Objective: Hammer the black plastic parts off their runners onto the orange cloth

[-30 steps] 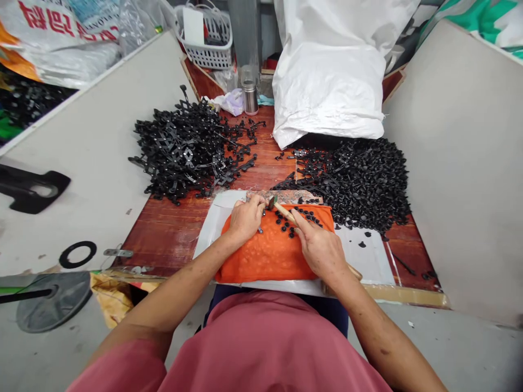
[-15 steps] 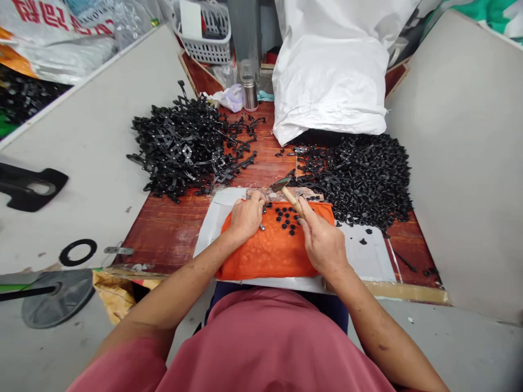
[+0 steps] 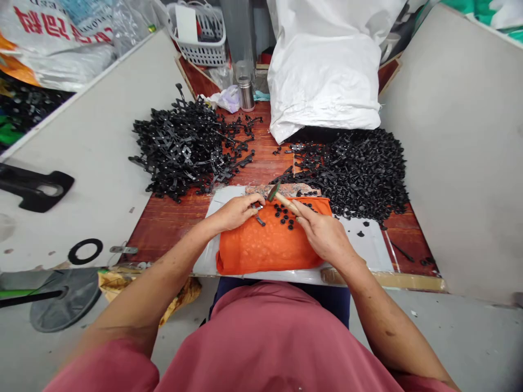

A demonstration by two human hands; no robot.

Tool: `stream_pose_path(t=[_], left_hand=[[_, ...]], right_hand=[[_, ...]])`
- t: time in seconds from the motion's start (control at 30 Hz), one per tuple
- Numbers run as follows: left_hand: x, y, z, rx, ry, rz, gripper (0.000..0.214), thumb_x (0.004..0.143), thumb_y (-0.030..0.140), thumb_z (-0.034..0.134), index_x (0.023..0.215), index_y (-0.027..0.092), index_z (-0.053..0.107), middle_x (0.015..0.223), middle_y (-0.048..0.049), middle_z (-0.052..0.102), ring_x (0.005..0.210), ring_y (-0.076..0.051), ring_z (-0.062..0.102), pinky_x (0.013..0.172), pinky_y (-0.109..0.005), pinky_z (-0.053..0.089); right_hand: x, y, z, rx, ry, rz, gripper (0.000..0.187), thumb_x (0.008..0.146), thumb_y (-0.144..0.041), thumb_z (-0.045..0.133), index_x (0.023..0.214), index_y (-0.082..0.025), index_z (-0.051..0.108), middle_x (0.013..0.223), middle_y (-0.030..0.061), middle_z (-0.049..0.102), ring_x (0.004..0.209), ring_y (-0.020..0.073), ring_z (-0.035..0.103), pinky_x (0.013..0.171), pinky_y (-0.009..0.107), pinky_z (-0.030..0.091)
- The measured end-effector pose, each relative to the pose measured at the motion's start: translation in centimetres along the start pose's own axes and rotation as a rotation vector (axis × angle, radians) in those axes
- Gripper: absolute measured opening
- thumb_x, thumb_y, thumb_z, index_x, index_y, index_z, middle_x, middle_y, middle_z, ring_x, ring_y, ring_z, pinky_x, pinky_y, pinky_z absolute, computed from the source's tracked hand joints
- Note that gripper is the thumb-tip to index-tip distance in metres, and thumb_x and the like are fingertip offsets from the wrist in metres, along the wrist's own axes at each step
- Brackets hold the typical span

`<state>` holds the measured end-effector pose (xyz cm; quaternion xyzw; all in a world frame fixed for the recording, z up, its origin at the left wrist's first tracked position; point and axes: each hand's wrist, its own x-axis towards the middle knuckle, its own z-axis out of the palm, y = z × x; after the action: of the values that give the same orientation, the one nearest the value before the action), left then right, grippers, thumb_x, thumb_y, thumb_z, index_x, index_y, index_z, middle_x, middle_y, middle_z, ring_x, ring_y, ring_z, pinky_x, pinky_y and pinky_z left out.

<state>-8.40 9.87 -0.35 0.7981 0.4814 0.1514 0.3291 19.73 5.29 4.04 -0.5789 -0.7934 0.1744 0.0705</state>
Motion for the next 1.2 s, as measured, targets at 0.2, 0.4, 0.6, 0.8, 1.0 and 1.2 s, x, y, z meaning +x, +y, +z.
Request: stream_pose_path(t=[0.2, 0.4, 0.6, 0.8, 1.0, 1.2], left_hand=[[-1.5, -0.2, 0.3, 0.269, -0.048, 0.118, 0.031, 0.095, 0.028, 0.059, 0.122, 0.031, 0.074, 0.104, -0.0065, 0.061, 0.098, -0.022, 0.059, 0.091, -0.033, 0.047], [-2.3, -0.2, 1.2, 0.392, 0.084, 0.031, 0.024, 0.1, 0.034, 0.055, 0.107, 0.029, 0.078, 0.097, -0.0058, 0.058, 0.088, -0.02, 0.059, 0.079, -0.03, 0.045], [0.3, 1.3, 1.9, 0.337, 0.34, -0.176, 0.03, 0.101, 0.041, 0.053, 0.112, 0.026, 0.078, 0.09, -0.006, 0.063, 0.088, -0.023, 0.06, 0.079, -0.032, 0.044], [1.7, 1.7, 3.8, 0.228, 0.339, -0.234, 0.028, 0.102, 0.037, 0.053, 0.107, 0.026, 0.077, 0.094, -0.0053, 0.07, 0.091, -0.022, 0.063, 0.084, -0.033, 0.044], [1.2, 1.6, 3.9, 0.214, 0.332, -0.245, 0.026, 0.1, 0.036, 0.055, 0.105, 0.026, 0.078, 0.094, -0.0054, 0.071, 0.094, -0.023, 0.063, 0.088, -0.035, 0.044], [1.4, 1.6, 3.9, 0.157, 0.363, -0.252, 0.026, 0.101, 0.035, 0.054, 0.106, 0.026, 0.078, 0.099, -0.0059, 0.072, 0.095, -0.022, 0.064, 0.088, -0.034, 0.045]], right_hand=[[-4.8, 2.8, -0.9, 0.181, 0.128, 0.096, 0.052, 0.106, -0.032, 0.042, 0.158, -0.035, 0.045, 0.131, 0.0047, 0.074, 0.1, 0.0243, 0.077, 0.085, 0.033, 0.057], [-8.6, 4.1, 0.9, 0.263, 0.027, 0.102, 0.05, 0.106, -0.035, 0.044, 0.155, -0.035, 0.049, 0.122, 0.0046, 0.078, 0.102, 0.0242, 0.076, 0.088, 0.034, 0.058], [-9.1, 4.5, 2.2, 0.28, 0.052, 0.115, 0.05, 0.106, -0.036, 0.044, 0.156, -0.034, 0.049, 0.112, 0.0042, 0.08, 0.091, 0.0222, 0.077, 0.08, 0.031, 0.058], [-8.8, 4.7, 2.1, 0.269, 0.049, 0.118, 0.05, 0.106, -0.036, 0.042, 0.155, -0.032, 0.05, 0.099, 0.0045, 0.081, 0.09, 0.0229, 0.077, 0.083, 0.032, 0.057], [-8.5, 4.5, 2.2, 0.215, 0.033, 0.151, 0.049, 0.106, -0.039, 0.042, 0.154, -0.035, 0.052, 0.091, 0.0019, 0.081, 0.075, 0.0223, 0.075, 0.066, 0.03, 0.054], [-8.1, 4.3, 2.3, 0.194, 0.044, 0.152, 0.049, 0.105, -0.038, 0.043, 0.153, -0.036, 0.053, 0.096, 0.0025, 0.081, 0.076, 0.0225, 0.075, 0.066, 0.029, 0.053]])
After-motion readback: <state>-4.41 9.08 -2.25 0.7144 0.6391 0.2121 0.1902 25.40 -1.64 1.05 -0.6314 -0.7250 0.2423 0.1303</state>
